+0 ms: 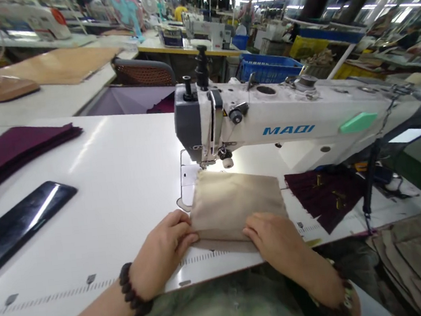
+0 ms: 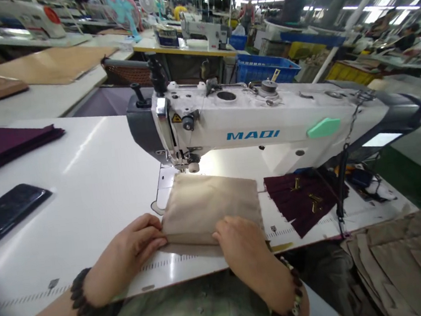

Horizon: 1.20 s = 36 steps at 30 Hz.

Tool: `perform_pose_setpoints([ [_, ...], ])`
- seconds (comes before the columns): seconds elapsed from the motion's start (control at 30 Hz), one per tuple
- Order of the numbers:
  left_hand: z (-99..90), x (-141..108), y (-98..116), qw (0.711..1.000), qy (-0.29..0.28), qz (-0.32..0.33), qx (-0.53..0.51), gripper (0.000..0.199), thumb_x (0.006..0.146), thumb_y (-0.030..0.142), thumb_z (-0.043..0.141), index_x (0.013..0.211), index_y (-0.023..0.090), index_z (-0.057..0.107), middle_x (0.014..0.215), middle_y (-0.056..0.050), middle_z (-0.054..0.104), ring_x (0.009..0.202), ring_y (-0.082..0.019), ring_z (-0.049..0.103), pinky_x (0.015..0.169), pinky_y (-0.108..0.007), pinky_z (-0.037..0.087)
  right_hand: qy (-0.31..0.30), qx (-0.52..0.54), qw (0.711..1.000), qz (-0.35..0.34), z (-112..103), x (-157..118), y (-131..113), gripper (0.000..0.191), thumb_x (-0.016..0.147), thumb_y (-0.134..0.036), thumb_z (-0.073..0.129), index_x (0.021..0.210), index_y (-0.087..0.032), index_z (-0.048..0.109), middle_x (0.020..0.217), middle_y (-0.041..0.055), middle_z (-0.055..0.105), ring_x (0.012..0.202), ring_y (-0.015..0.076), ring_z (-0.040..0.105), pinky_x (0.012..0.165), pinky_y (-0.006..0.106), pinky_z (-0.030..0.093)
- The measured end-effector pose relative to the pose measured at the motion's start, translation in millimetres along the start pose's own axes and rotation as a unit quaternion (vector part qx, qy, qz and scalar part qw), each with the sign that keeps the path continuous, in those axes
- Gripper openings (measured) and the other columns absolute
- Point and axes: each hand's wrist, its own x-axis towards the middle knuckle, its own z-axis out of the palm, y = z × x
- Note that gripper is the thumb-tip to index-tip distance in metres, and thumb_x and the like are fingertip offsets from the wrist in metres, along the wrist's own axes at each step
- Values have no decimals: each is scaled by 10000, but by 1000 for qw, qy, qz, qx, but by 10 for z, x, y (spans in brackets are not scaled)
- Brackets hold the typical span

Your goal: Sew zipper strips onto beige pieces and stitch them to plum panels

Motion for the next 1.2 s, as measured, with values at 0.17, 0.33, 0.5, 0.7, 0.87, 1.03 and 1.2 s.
perform_pose_setpoints([
  [0.17,6,44,-7,999,-5,-37,14,214,814,193,524,604,157,531,800,-35,529,696,-146,548,611,-249,478,-43,-19,999,3,-29,94,10,189,876,-227,482,745,-168,605,779,37,641,752,192,595,575,260,294],
  [0.33,28,38,-14,996,-4,-18,83,195,825,183,527,632,155,519,789,-38,536,680,-155,531,620,-278,469,-53,-31,998,-8,-54,123,18,198,875,-240,481,743,-172,613,758,45,656,741,198,613,563,256,301],
  [0.5,26,29,-41,982,26,119,147,245,935,185,311,980,144,548,843,-64,566,771,-188,522,751,-359,455,-68,-42,997,11,-44,105,-7,123,861,-219,489,847,-173,603,753,54,670,709,206,635,524,250,313],
  [0.7,0,243,-190,951,14,229,206,278,925,145,302,1009,169,566,1079,-96,552,935,-200,508,958,-423,325,-35,-36,993,-105,122,67,35,557,825,-89,406,1338,-295,338,723,9,677,609,173,645,469,231,348],
  [0.87,-12,451,-253,940,-25,222,257,314,896,174,387,1188,199,500,1215,-97,482,1045,-235,453,1006,-461,247,-38,-56,989,-132,198,66,-1,739,742,-36,427,1358,-402,248,727,-24,681,576,164,636,505,225,413],
  [1.03,4,566,-212,939,-53,213,263,370,881,124,395,1242,182,451,1166,-68,521,1007,-242,455,1001,-477,243,-100,-54,989,-93,55,90,-91,677,750,-18,391,1366,-286,306,765,46,685,622,195,644,499,238,424],
  [1.2,66,526,-172,942,-61,231,235,338,899,122,332,1208,87,464,1109,-102,566,974,-234,484,976,-443,284,-60,-33,992,-106,38,133,-45,590,779,-43,419,1338,-226,374,725,57,665,588,193,618,496,251,431],
])
